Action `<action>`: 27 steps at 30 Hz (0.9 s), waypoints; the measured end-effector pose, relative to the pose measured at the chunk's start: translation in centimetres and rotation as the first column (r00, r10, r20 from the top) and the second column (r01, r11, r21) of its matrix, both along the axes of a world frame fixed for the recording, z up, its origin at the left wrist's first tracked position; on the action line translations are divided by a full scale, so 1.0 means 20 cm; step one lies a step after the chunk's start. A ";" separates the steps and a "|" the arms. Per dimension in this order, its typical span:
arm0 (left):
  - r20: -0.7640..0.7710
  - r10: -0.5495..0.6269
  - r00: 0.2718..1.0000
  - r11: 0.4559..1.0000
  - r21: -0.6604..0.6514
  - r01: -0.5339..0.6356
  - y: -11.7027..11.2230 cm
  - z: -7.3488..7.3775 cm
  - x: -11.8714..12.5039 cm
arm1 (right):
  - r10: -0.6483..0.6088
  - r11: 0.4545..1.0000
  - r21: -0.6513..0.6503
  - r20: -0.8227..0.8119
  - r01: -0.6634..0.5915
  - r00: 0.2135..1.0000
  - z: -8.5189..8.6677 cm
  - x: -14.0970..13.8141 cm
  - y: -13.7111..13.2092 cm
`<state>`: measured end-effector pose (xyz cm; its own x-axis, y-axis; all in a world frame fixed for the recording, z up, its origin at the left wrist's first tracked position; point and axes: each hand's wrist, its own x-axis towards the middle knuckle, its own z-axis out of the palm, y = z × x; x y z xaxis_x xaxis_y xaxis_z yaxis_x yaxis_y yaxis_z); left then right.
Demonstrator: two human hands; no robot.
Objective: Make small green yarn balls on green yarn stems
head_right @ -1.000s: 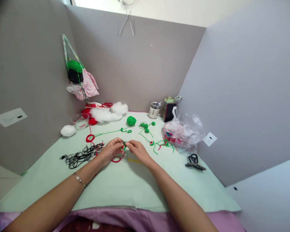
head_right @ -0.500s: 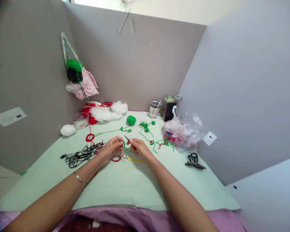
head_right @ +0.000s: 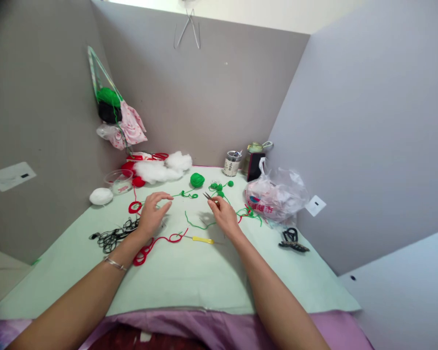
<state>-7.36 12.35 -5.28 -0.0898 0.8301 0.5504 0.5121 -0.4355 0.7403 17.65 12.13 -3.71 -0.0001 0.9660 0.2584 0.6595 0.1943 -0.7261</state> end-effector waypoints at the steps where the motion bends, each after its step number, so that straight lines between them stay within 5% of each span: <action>1: -0.018 -0.054 0.998 0.998 -0.014 0.054 -0.01 -0.01 0.02 | 0.041 0.999 -0.018 0.009 -0.041 0.999 0.01 0.01 -0.01; 6: -0.005 -0.179 0.984 0.979 -0.095 0.178 -0.05 -0.04 0.09 | 0.364 0.897 -0.273 0.010 -0.348 0.931 0.03 0.02 -0.05; 13: 0.006 -0.293 0.956 0.944 -0.155 0.291 -0.08 -0.04 0.12 | 0.216 0.976 -0.120 0.499 -0.180 0.839 -0.06 -0.08 -0.06; 20: 0.053 -0.318 0.947 0.929 -0.181 0.322 -0.09 -0.04 0.14 | 0.203 0.979 -0.107 0.574 -0.173 0.794 -0.06 -0.13 -0.06; 22: 0.136 -0.324 0.936 0.909 -0.229 0.348 -0.09 -0.04 0.15 | 0.201 0.979 -0.103 0.414 -0.173 0.888 -0.04 -0.13 -0.05; 24: 0.272 -0.345 0.898 0.859 -0.294 0.419 -0.09 -0.03 0.16 | 0.237 0.963 -0.145 0.039 -0.229 0.971 -0.02 -0.12 -0.04; 27: 0.483 -0.371 0.793 0.753 -0.344 0.561 -0.12 -0.01 0.18 | 0.239 0.905 -0.175 -0.545 -0.388 0.804 0.02 -0.12 -0.04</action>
